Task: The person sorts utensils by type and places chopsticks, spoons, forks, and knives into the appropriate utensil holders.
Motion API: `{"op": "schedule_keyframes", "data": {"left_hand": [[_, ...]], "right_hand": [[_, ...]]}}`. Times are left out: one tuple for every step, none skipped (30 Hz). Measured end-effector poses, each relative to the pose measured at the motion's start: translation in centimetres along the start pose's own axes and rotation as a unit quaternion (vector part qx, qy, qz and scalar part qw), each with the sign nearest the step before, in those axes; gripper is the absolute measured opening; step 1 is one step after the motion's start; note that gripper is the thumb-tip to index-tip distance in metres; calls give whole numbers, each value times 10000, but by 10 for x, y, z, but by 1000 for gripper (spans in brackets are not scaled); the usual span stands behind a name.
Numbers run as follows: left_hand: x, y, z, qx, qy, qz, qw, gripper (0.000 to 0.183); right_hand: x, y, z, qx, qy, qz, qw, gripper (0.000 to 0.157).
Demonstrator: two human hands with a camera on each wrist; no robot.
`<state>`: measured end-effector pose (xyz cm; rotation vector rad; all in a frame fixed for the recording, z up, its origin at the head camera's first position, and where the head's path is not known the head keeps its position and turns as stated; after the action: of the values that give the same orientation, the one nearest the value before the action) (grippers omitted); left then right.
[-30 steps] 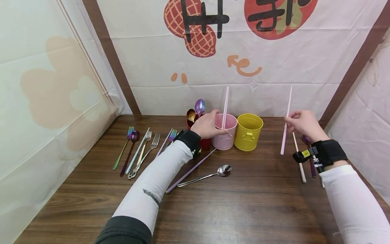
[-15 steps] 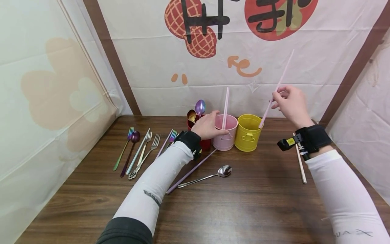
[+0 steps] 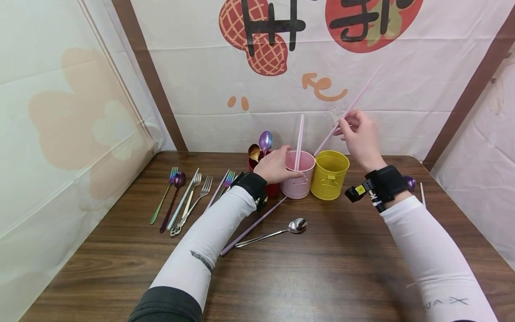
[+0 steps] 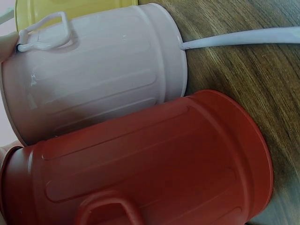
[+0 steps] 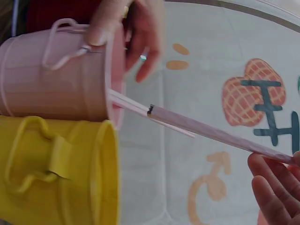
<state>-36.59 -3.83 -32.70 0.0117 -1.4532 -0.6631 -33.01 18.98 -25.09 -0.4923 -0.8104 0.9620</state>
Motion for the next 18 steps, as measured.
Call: {"op": "schedule_keyframes", "data": {"left_hand": [[0,0,0,-3,-1,-6,10000,92],[0,0,0,-2,3,-10,10000,92],[0,0,0,0,4,-2,10000,92],[0,0,0,-4,5,-6,10000,92],[0,0,0,-7,4,-13,10000,92],[0,0,0,-13,-3,-19,10000,92],[0,0,0,-14,-6,-11,10000,92],[0,0,0,-14,-10,-10,10000,92],[0,0,0,-19,-13,-4,10000,92],[-1,-1,0,-33,-11,-15,10000,92],[0,0,0,-37,-11,-13,10000,92],[-1,-1,0,-35,-12,3,10000,92],[-1,-1,0,-36,-13,5,10000,92],[0,0,0,-34,-14,7,10000,92],[0,0,0,-37,-10,12,10000,92],[0,0,0,-37,-10,3,10000,91],[0,1,-1,-30,-16,3,10000,91],[1,1,-1,-26,-20,-11,10000,91]], "right_hand": [[-3,1,-1,27,-41,4,10000,24],[-6,3,-2,59,-72,-13,10000,24],[-9,5,-3,78,-121,-7,9999,24],[-12,6,-4,100,-166,1,9998,24],[-15,8,-5,118,-203,-7,9997,23],[-18,10,-7,129,-252,2,9996,23],[-21,12,-8,156,-300,-1,9994,22],[-23,14,-9,181,-327,-34,9993,22],[-26,15,-10,184,-371,-62,9991,21],[-28,17,-11,191,-401,-115,9989,21],[-30,18,-13,184,-433,-184,9987,21],[-33,20,-14,189,-456,-253,9985,20],[-35,21,-15,190,-480,-321,9982,20],[-37,23,-16,183,-500,-390,9978,19],[-39,24,-16,186,-525,-436,9975,18],[-41,25,-17,187,-548,-450,9973,18],[-43,27,-18,169,-593,-454,9971,17],[-45,28,-19,174,-648,-446,9967,17]]}}
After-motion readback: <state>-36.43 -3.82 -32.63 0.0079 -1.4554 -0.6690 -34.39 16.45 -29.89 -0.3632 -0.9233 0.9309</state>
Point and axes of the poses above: each hand's wrist, its own z-axis towards the middle knuckle, its own x-axis out of the back of the hand, y = z × x, the point moved 1 cm from there along z, towards the middle knuckle, and after that the axes turned 1 degree about x, right-handed, at the moved point
